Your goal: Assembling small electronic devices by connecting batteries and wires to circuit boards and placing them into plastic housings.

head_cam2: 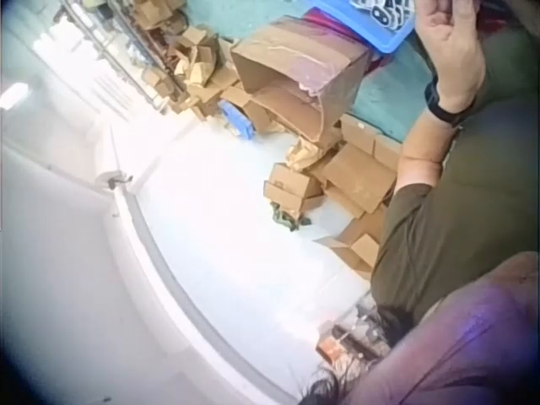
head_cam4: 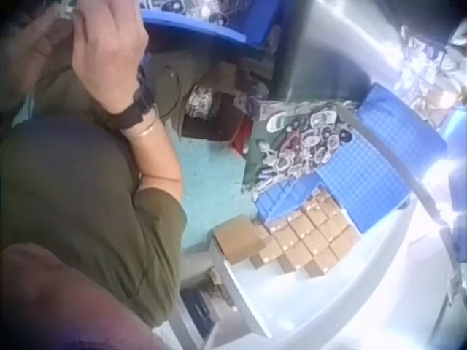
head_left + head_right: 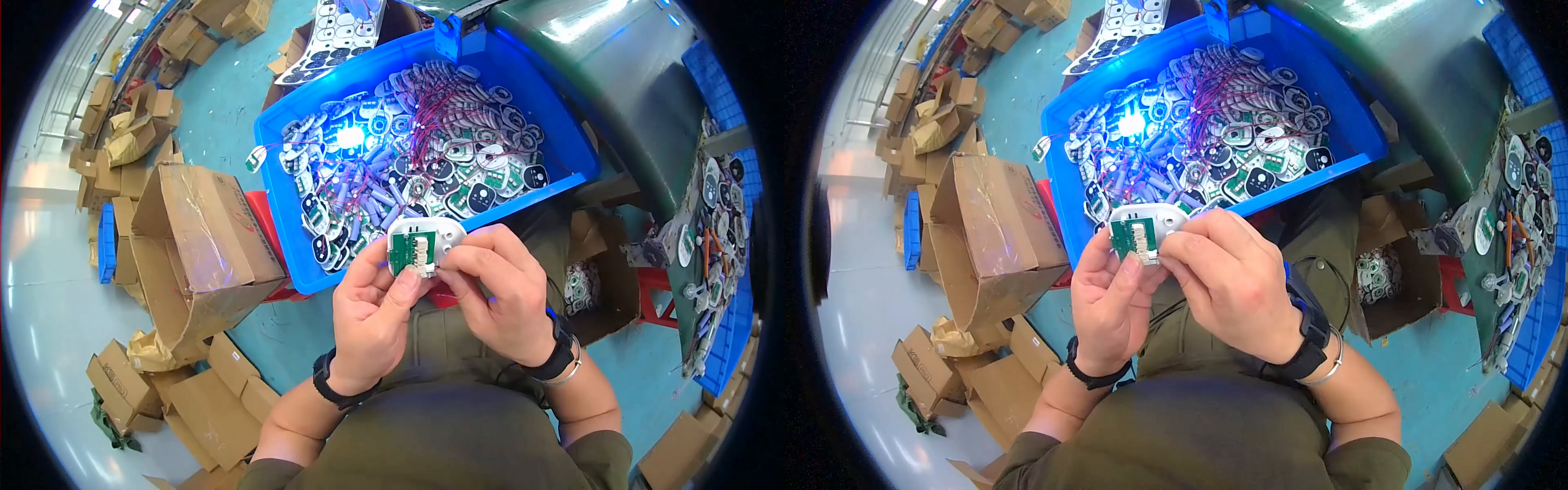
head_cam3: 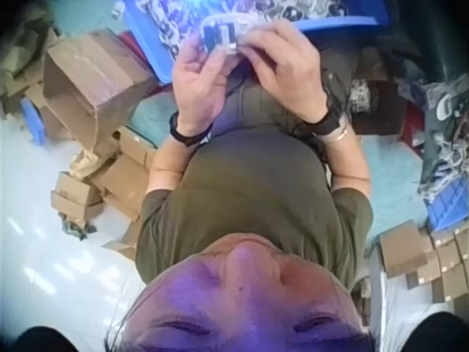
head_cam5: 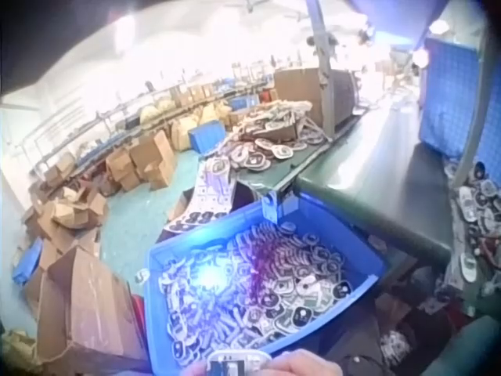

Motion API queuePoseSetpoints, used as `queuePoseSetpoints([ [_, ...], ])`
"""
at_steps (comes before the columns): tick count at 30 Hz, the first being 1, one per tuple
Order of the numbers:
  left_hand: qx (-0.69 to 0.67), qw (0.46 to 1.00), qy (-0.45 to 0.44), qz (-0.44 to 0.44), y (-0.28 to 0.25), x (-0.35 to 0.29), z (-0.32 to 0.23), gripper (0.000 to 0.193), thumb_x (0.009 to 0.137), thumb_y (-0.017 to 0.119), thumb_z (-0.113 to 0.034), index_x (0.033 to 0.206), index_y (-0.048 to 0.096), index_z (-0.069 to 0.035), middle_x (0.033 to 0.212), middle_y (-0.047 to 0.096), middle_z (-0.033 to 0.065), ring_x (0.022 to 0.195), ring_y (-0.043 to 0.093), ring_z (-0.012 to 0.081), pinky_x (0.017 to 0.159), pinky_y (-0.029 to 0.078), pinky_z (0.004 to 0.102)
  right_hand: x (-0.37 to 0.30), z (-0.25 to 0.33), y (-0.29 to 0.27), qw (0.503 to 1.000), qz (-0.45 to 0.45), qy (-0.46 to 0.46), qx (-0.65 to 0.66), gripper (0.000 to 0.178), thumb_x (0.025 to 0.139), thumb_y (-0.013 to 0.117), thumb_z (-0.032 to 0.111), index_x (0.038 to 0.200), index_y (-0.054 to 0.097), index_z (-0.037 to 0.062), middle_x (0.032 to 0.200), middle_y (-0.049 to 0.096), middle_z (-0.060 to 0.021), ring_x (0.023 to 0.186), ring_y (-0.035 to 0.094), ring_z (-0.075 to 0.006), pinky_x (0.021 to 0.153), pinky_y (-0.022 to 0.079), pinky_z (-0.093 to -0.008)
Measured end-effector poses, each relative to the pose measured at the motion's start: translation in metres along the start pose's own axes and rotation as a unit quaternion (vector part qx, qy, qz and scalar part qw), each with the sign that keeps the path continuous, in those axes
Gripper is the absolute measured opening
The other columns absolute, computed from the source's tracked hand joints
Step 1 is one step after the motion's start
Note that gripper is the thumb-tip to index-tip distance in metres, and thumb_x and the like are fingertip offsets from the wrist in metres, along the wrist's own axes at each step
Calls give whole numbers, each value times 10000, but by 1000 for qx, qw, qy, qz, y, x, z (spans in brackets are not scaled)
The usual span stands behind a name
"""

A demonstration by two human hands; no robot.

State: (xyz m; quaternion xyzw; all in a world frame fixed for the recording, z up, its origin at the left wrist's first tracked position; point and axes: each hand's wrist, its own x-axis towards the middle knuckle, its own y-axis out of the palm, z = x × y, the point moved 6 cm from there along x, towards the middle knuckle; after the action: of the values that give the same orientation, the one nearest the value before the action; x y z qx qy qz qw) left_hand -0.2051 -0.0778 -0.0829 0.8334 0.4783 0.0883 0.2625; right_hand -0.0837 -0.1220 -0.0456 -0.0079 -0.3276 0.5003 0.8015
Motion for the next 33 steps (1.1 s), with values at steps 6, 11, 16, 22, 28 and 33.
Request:
queuePoseSetpoints([
  [6, -1, 1000, 18, -8, 2, -2, 4, 358, 876, 436, -7, 1228, 370, 5, 1135, 520, 152, 1033, 532, 242, 896, 439, 395, 1, -7, 0, 999, 8, -3, 32, 148, 663, 631, -41, 769, 571, 44, 706, 512, -67, 610, 528, -224, 521, 431, -303],
  [11, 112, 989, 101, -7, 1, -6, 1, 373, 873, 443, 6, 1236, 356, 17, 1130, 519, 154, 1035, 528, 232, 893, 443, 376, -1, -1, 3, 999, -2, -42, -27, 176, 622, 621, -25, 769, 560, 50, 710, 506, -63, 611, 524, -221, 510, 412, -298],
  [16, 156, 979, 128, -5, -2, -10, -4, 399, 862, 457, 26, 1246, 353, 49, 1133, 521, 152, 1030, 525, 207, 892, 429, 342, 2, 7, 5, 988, 0, -127, -88, 184, 606, 588, -14, 780, 556, 36, 720, 510, -58, 604, 518, -214, 509, 399, -302],
  [22, 250, 952, 174, -14, 3, -4, -18, 358, 832, 552, -6, 1172, 468, 68, 990, 602, 86, 862, 555, 96, 744, 454, 223, -2, 6, 9, 986, 2, -139, -97, 213, 622, 579, 4, 833, 549, 5, 744, 513, -69, 606, 514, -201, 509, 400, -291],
  [28, 251, 948, 195, -28, 2, -4, -19, 344, 839, 536, 5, 1167, 464, 76, 1009, 595, 87, 890, 549, 102, 762, 448, 226, 0, 14, 17, 973, 39, -152, -170, 240, 663, 556, 20, 893, 513, -30, 815, 496, -121, 625, 530, -212, 507, 434, -274],
  [33, 153, 980, 124, -12, -7, -1, -7, 359, 858, 492, 9, 1204, 419, 68, 1075, 557, 103, 952, 535, 131, 818, 434, 258, -1, 12, 22, 976, 48, -143, -154, 225, 672, 554, 18, 887, 508, -27, 797, 488, -113, 612, 537, -211, 498, 453, -268],
])
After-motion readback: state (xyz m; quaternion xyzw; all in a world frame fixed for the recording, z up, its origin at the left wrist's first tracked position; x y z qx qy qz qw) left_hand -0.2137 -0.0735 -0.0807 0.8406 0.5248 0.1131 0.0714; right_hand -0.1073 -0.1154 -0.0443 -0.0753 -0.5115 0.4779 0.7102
